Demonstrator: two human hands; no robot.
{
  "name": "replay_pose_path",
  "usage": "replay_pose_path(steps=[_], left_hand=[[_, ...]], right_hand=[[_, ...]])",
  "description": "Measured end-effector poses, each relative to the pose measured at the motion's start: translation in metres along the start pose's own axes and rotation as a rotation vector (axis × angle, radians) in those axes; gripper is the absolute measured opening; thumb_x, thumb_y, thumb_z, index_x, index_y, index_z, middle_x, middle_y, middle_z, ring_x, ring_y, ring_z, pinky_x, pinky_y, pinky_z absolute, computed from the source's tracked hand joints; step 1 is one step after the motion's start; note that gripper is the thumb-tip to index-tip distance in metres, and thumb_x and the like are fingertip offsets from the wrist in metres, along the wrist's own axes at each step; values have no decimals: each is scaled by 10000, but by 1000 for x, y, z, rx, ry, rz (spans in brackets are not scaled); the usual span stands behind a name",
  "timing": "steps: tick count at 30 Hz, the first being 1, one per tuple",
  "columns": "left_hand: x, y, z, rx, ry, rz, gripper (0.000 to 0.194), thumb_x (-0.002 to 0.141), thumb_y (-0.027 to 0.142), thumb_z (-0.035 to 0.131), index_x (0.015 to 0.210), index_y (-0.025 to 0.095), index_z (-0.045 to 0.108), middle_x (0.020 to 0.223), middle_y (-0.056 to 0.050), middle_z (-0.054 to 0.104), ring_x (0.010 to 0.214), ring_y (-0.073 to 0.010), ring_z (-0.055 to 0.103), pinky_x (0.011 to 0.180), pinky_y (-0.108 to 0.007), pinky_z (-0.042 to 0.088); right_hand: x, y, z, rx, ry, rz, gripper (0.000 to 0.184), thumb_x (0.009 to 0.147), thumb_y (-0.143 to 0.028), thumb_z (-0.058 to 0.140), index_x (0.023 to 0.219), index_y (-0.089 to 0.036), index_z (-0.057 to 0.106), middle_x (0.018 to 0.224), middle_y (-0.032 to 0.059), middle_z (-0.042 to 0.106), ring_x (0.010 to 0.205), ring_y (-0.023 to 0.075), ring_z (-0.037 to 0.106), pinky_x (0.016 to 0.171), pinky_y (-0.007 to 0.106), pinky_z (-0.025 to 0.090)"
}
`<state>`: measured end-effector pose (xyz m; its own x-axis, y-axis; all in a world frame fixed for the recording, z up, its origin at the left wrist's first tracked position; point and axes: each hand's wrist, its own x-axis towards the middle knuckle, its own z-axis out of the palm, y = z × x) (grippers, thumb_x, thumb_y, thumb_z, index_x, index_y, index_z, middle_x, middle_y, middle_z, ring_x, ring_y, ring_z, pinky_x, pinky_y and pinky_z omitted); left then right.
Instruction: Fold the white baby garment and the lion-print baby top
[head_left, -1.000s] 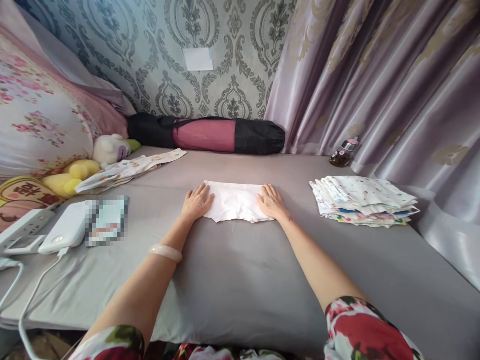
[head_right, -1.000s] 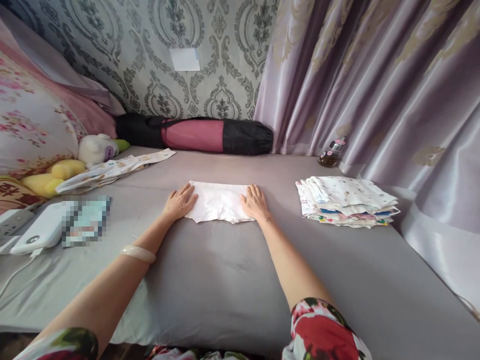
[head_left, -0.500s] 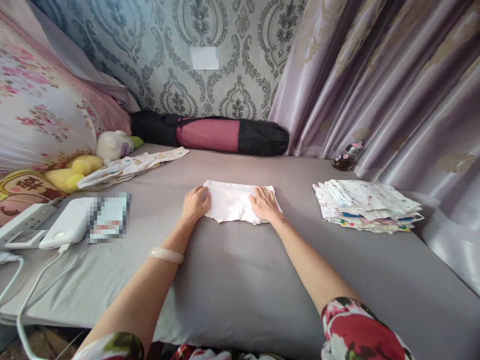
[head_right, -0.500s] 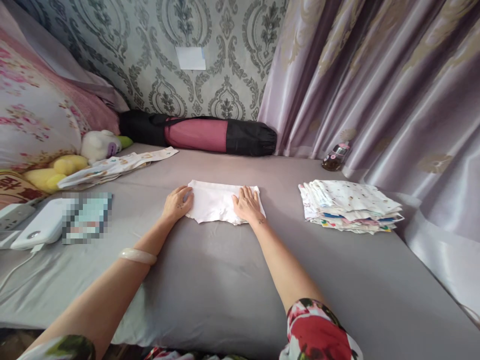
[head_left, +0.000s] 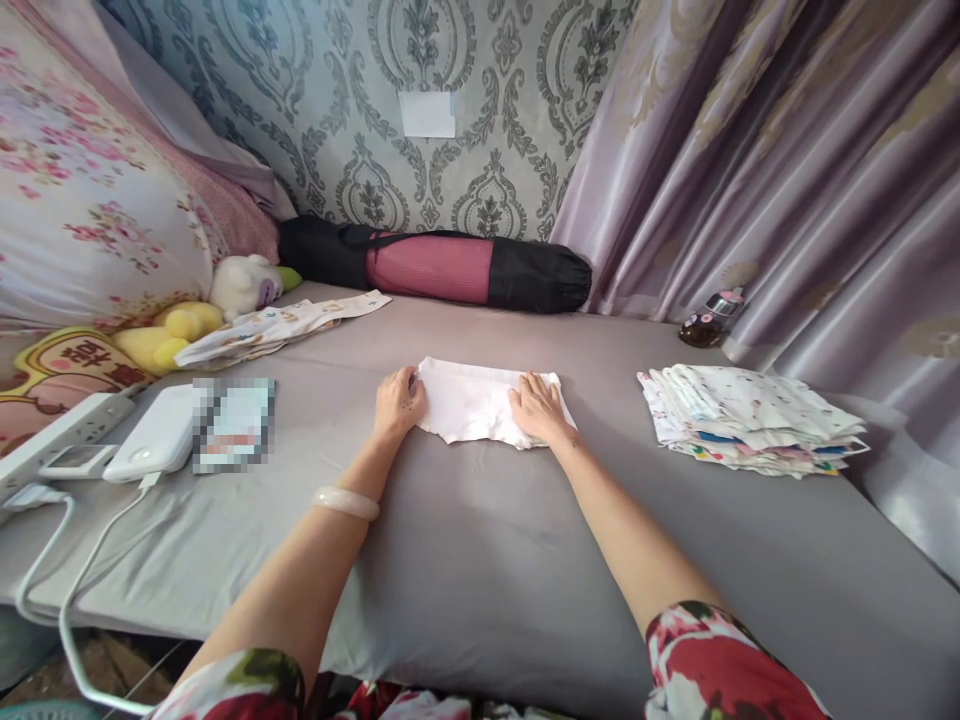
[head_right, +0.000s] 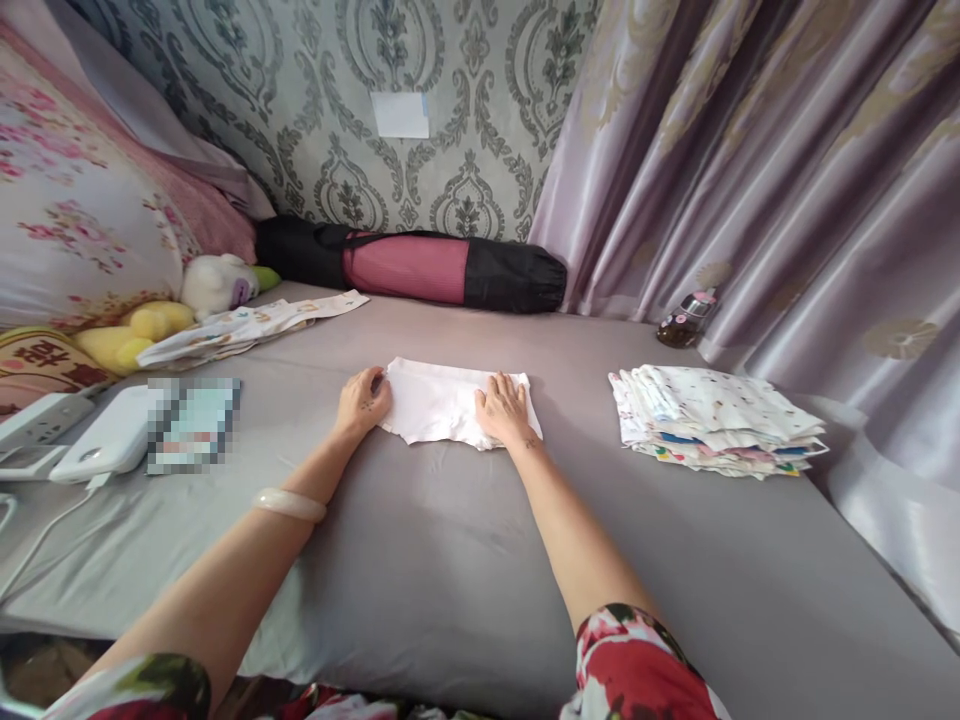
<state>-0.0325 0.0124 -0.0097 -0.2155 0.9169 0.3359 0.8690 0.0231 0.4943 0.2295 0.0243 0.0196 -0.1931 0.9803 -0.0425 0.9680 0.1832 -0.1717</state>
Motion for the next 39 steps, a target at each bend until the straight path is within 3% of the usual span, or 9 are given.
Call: replay_pose_path(steps=[4, 9, 12, 18, 23, 29, 39], left_hand=[[0, -1, 1, -22, 23, -18, 355, 857, 263, 441, 1150, 190, 628, 1125, -122, 711, 1097, -274, 631, 979, -410, 479], [1, -3, 3, -51, 37, -38, 348, 854, 266, 451, 1141, 184, 628, 1124, -120, 711, 1103, -272, 630, 991, -409, 478], [1, -4, 4, -63, 37, -48, 346, 849, 257, 460, 1138, 174, 630, 1129, -125, 711, 1108, -273, 629, 1004, -408, 473], [2, -6, 4, -140, 97, -94, 354, 844, 163, 389, 1090, 209, 640, 1107, -85, 726, 1102, -235, 639, 1011, -395, 481], [2, -8, 1, -228, 139, -135, 400, 830, 118, 353, 1086, 213, 644, 1075, -64, 737, 1075, -203, 656, 995, -380, 498], [1, -5, -5, -275, 127, -219, 418, 842, 116, 334, 1113, 182, 645, 1093, -73, 736, 1092, -188, 656, 998, -344, 491], [1, -4, -6, -381, 156, -252, 398, 825, 112, 344, 1082, 163, 643, 1064, -86, 737, 1073, -197, 655, 1007, -353, 480]], right_hand=[[1, -30, 0, 69, 16, -63, 607, 1024, -370, 205, 1535, -59, 305, 1626, 153, 235, 1511, 266, 165, 1217, 492, 92], [0, -60, 16, 65, 76, -114, 609, 1026, -396, 223, 1529, -69, 325, 1618, 148, 261, 1507, 270, 170, 1211, 510, 84], [-2, -62, 23, 46, 129, -121, 602, 1026, -396, 231, 1520, -73, 349, 1605, 147, 296, 1499, 270, 184, 1209, 511, 69], [0, -60, 20, 30, 107, -106, 598, 1021, -385, 230, 1518, -74, 350, 1605, 153, 293, 1495, 274, 195, 1205, 514, 82], [4, -84, 15, 65, 73, -112, 579, 1017, -357, 233, 1511, -86, 363, 1607, 152, 289, 1501, 275, 186, 1203, 537, 86], [4, -120, 25, 112, 122, -204, 587, 1024, -373, 239, 1505, -63, 369, 1606, 162, 288, 1500, 277, 184, 1206, 514, 84], [5, -122, 27, 80, 122, -199, 578, 1009, -359, 289, 1489, -50, 381, 1585, 184, 325, 1474, 314, 222, 1191, 542, 114]])
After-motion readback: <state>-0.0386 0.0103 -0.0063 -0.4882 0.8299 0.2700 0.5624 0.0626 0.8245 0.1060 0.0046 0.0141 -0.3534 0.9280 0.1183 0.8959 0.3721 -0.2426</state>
